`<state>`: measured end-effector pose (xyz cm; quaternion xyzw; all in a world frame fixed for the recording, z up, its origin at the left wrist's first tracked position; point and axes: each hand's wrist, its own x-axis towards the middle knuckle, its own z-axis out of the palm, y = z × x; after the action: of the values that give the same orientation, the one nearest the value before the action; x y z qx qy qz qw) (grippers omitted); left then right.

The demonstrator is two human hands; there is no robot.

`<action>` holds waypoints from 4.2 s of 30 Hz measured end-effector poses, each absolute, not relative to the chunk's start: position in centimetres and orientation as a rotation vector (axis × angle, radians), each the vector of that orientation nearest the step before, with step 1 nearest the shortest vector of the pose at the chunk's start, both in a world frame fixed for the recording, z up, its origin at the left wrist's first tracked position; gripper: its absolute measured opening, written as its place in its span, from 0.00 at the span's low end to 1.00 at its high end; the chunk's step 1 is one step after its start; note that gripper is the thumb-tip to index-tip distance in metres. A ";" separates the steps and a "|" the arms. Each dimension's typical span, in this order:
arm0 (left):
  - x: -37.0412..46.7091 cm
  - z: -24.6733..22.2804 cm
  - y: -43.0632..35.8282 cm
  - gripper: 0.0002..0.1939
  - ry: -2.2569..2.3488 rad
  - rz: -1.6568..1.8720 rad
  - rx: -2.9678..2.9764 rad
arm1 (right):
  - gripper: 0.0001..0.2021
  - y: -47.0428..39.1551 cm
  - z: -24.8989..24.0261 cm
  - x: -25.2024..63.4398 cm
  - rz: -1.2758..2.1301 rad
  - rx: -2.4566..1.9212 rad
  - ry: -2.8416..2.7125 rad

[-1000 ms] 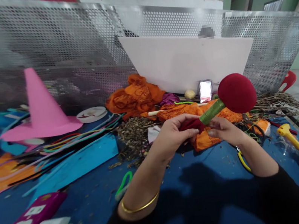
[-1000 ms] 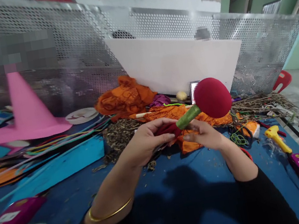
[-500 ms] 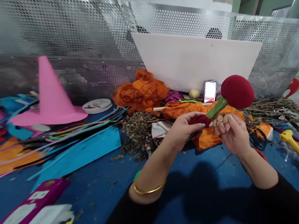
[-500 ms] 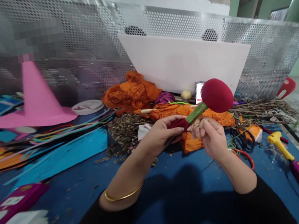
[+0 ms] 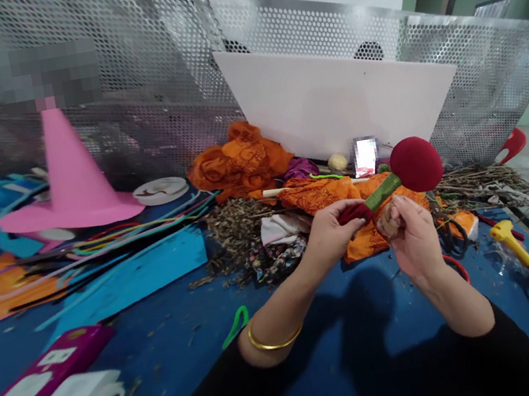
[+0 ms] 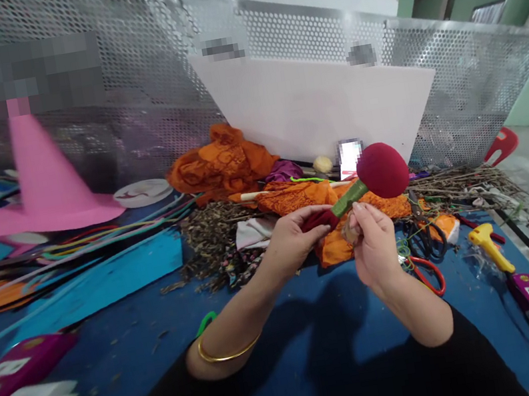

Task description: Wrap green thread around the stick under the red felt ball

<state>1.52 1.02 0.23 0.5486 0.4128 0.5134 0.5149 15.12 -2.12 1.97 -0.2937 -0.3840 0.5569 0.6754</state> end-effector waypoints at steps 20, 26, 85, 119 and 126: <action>2.3 -0.3 0.1 0.15 1.370 1.218 1.865 | 0.19 1.0 -0.4 14.7 1.245 -0.721 -0.527; -0.2 1.1 1.5 0.18 1.099 0.963 1.791 | 0.17 0.9 -0.7 14.4 1.174 -0.716 -0.569; -0.8 1.2 1.6 0.15 0.996 0.604 1.650 | 0.16 0.6 -2.1 13.2 1.207 -0.710 -0.642; 1.1 0.6 0.9 0.14 1.399 0.932 1.907 | 0.24 1.2 -0.5 14.5 1.324 -0.752 -0.480; 1.2 0.0 1.5 0.14 1.500 0.900 1.940 | 0.20 1.4 -0.8 14.9 1.366 -0.804 -0.485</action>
<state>1.15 1.53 0.00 0.7168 0.5542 0.3325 0.2615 14.89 1.36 -0.75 -0.3573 -0.2157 0.6073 0.6760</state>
